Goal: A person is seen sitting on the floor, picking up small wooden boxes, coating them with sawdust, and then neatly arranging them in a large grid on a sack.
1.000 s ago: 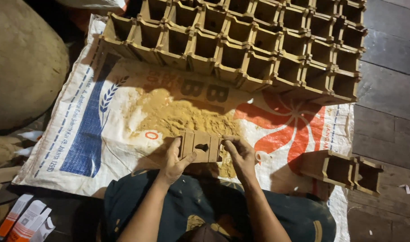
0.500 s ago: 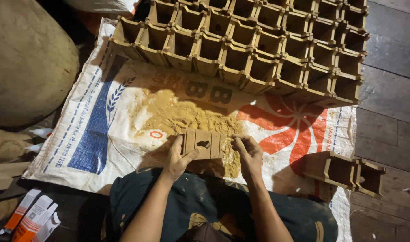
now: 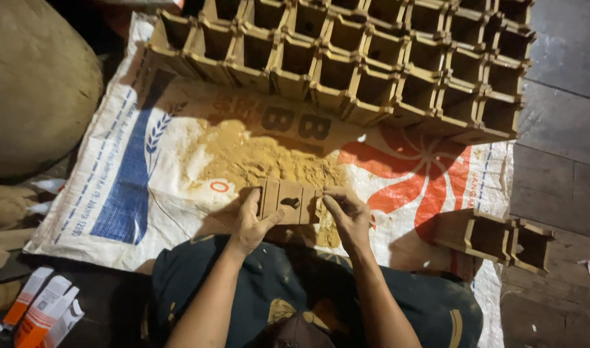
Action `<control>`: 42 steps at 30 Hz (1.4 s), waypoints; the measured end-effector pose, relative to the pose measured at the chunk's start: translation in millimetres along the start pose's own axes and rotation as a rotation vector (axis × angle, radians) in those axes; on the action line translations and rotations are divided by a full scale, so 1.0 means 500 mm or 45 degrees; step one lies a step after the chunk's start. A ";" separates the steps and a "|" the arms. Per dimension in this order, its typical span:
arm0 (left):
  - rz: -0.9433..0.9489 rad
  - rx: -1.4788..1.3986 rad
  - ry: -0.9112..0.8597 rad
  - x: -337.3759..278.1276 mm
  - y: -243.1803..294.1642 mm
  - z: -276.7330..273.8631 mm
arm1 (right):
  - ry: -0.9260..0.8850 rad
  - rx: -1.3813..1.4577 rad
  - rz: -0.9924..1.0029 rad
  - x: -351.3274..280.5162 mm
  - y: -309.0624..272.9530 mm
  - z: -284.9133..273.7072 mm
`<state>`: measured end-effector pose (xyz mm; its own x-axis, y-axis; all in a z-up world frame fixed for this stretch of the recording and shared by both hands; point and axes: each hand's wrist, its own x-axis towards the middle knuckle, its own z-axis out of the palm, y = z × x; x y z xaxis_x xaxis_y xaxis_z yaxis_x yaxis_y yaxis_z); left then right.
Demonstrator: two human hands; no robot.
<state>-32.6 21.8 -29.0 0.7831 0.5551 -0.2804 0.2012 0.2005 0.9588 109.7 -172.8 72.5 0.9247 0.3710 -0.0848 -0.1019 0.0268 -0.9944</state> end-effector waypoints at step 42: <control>-0.058 -0.192 -0.150 -0.025 0.061 0.024 | -0.026 0.078 0.106 -0.020 -0.043 0.035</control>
<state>-29.2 11.5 4.1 0.8402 0.4464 -0.3078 0.1545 0.3471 0.9250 96.1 -161.1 95.6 0.9046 0.3930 -0.1650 -0.2010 0.0519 -0.9782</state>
